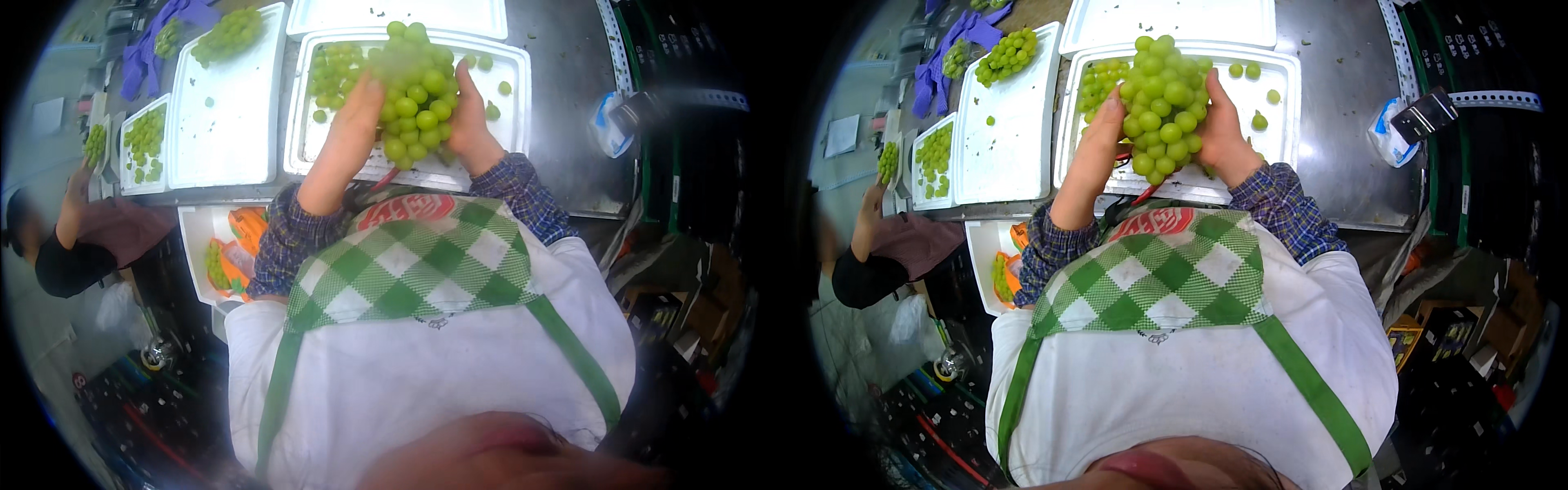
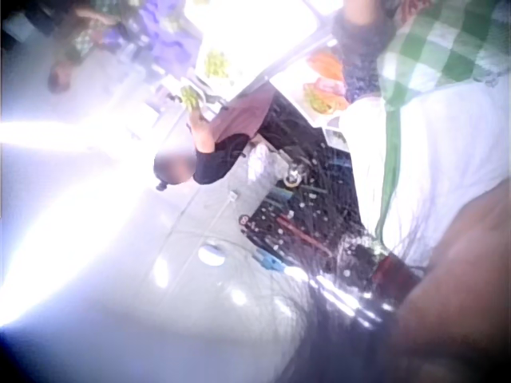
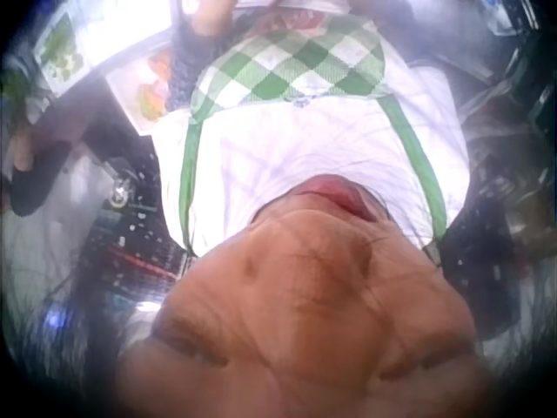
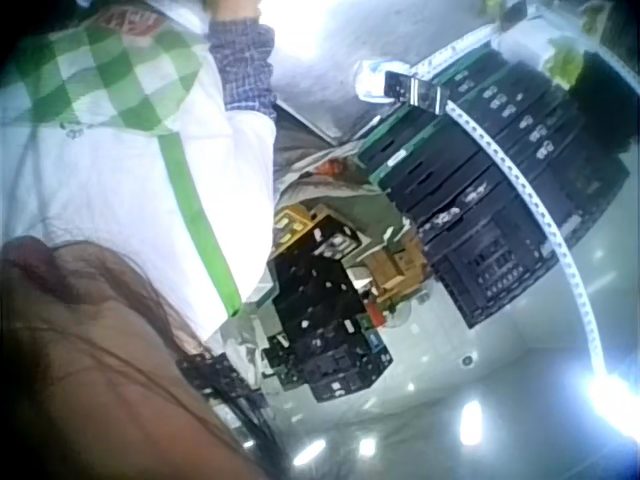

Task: The person uses a pair of shears to trim individual grapes and small clusters from a large bunch of green grapes, placing the trimmed pieces into a plastic tray on a metal table.

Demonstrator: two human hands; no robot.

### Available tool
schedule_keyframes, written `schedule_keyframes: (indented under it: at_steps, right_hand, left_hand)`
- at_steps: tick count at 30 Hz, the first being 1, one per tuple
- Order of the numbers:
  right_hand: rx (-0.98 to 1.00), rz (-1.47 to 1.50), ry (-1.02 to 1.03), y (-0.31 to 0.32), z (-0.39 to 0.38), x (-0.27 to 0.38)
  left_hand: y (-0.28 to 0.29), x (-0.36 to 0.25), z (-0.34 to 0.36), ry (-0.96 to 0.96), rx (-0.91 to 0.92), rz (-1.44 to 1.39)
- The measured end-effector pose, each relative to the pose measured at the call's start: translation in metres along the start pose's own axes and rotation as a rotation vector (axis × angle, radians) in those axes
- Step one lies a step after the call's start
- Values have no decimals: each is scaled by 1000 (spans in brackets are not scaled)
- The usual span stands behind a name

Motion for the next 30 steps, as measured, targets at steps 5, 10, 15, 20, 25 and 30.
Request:
schedule_keyframes:
  at_steps: [5,10,15,20,25,30]
  right_hand:
    - [-12,-50,11,10,-2,-1]
    - [-36,-145,26,21,-7,-7]
    - [42,-255,108,20,-10,-1]
    - [108,-346,130,22,-11,0]
    - [102,-318,134,22,-14,-3]
    - [102,-395,200,12,-17,-1]
  left_hand:
    - [10,-20,-13,-197,-290,473]
    - [-4,-9,-12,-265,-221,431]
    - [-4,-3,-12,-277,-236,338]
    - [-3,-1,-9,-197,-263,398]
    - [0,8,-5,-141,-236,237]
    - [5,12,0,-136,-282,89]
Point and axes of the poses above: each hand's wrist, its own z-axis towards the middle knuckle, its own y-axis out of the back of the hand, x = y × z, the point moved 5 cm from there along z, towards the middle knuckle, and after that the axes turned 14 degrees about x, right-handed, at the moved point
